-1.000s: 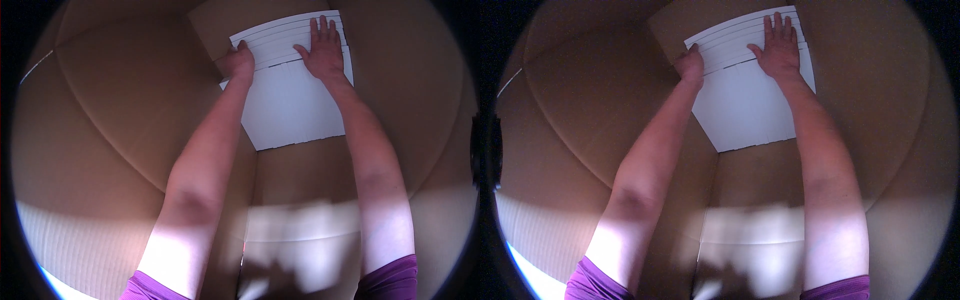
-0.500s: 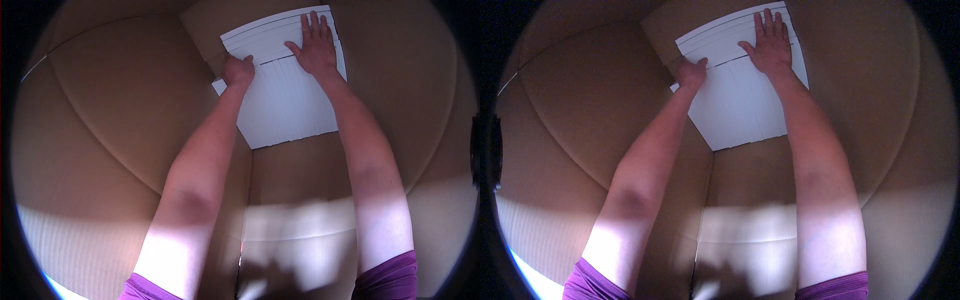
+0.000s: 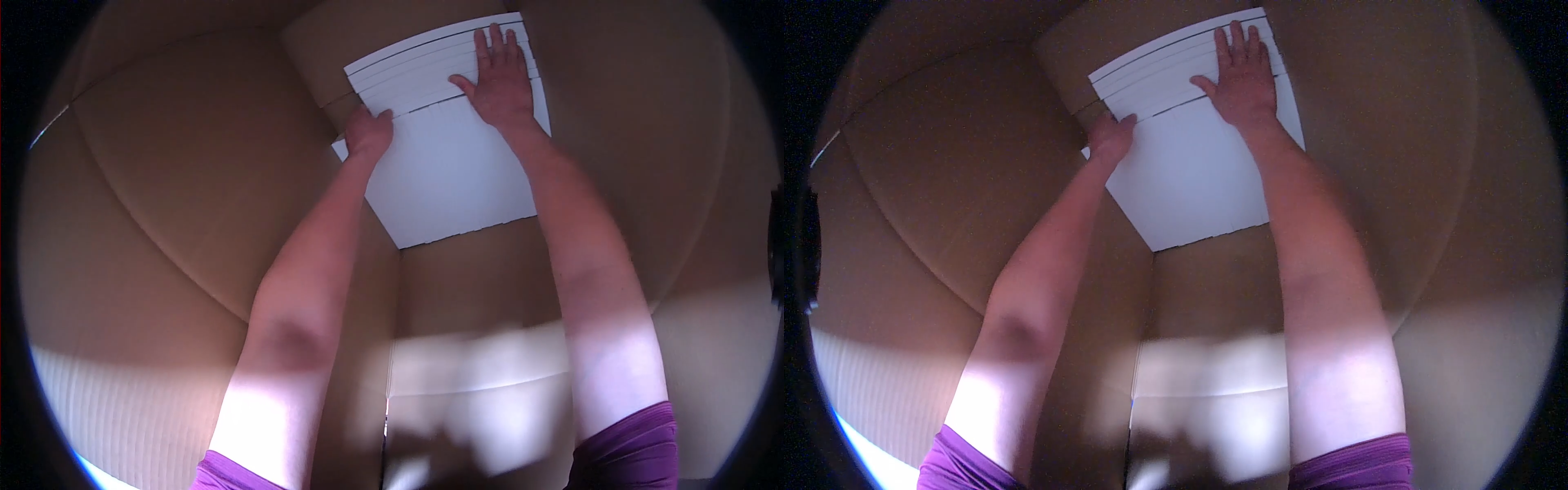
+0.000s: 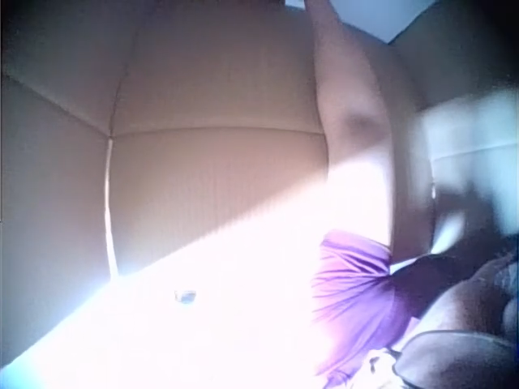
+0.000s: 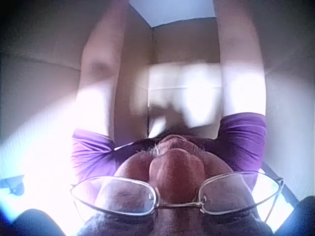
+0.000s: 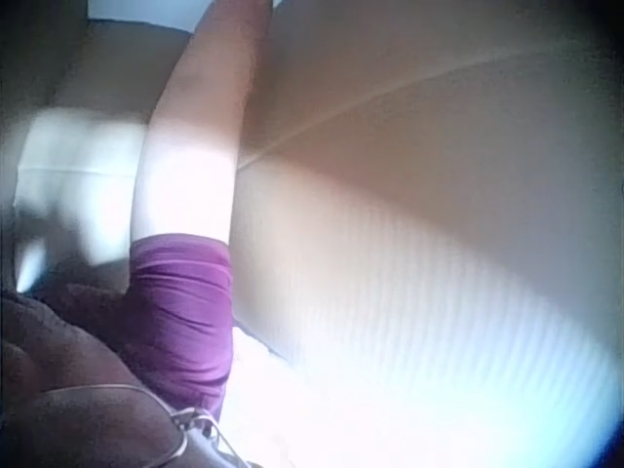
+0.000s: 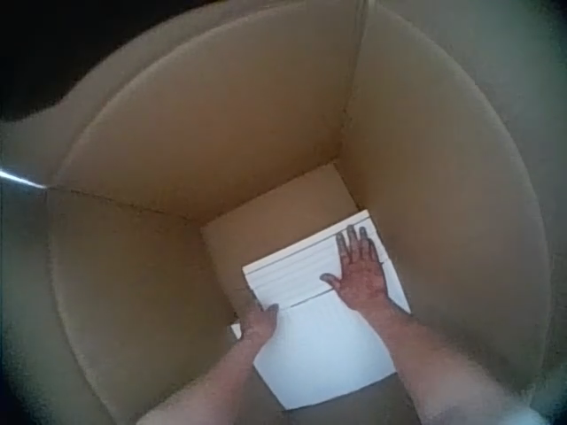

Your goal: Placing stacks of white rectangular components into a large cardboard box in a workshop.

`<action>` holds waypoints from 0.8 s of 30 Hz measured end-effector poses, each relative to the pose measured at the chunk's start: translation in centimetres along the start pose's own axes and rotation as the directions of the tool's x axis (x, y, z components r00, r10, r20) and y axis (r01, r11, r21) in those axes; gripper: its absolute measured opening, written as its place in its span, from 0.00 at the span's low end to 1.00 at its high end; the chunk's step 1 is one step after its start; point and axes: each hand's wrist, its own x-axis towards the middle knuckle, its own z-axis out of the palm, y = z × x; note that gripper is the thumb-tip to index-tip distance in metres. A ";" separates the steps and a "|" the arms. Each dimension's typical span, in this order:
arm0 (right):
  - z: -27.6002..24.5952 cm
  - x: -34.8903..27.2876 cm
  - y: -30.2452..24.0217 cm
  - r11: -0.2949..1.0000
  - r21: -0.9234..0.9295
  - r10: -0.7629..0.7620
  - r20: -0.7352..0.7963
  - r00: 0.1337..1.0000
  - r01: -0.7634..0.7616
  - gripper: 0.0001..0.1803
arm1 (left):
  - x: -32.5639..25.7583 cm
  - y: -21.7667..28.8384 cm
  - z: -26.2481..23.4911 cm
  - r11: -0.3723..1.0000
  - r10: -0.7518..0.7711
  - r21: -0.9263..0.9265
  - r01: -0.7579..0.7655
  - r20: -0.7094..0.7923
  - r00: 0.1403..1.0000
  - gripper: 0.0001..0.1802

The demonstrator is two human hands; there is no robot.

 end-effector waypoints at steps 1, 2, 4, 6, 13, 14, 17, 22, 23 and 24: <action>0.1 -0.1 0.1 1.000 0.008 -0.005 -0.005 1.000 0.005 0.48 | -0.3 0.6 0.5 1.000 0.008 -0.008 -0.008 0.003 1.000 0.30; 0.3 -0.1 0.3 1.000 0.018 -0.009 -0.011 1.000 0.010 0.48 | -0.8 1.3 1.1 0.999 -0.021 -0.052 0.014 -0.137 0.990 0.30; 0.8 -0.1 1.0 1.000 0.028 -0.004 -0.033 0.999 0.005 0.48 | -1.4 2.6 1.0 0.995 -0.058 -0.099 0.032 -0.267 0.962 0.31; 0.9 0.0 1.2 0.999 0.043 0.002 -0.058 0.998 0.000 0.48 | -1.4 3.8 0.1 0.974 0.176 -0.040 -0.221 -0.480 0.859 0.34; 0.0 0.2 0.6 0.998 0.055 -0.008 -0.012 1.000 0.009 0.48 | 0.0 6.0 -1.9 0.819 0.510 0.409 -0.404 -0.194 0.838 0.38; -0.1 0.2 0.7 0.999 0.053 -0.012 0.004 1.000 0.012 0.48 | -0.2 6.4 -1.9 0.833 0.474 0.408 -0.375 -0.175 0.863 0.38; -0.6 0.5 0.7 0.992 0.124 -0.020 -0.036 0.999 0.024 0.46 | 0.5 6.2 -2.7 0.806 0.453 0.484 -0.342 -0.132 0.881 0.39; -1.9 0.6 1.2 0.980 0.199 0.004 -0.070 0.998 0.010 0.42 | 0.9 7.8 -3.6 0.786 0.387 0.535 -0.309 -0.037 0.921 0.38; -2.1 0.5 1.2 0.981 0.193 0.008 -0.073 0.997 0.006 0.42 | 0.8 8.0 -3.6 0.776 0.397 0.545 -0.316 -0.033 0.917 0.37; -2.3 0.2 0.8 0.978 0.208 0.011 -0.075 0.997 0.005 0.42 | 1.0 7.9 -3.7 0.764 0.405 0.560 -0.319 -0.033 0.914 0.36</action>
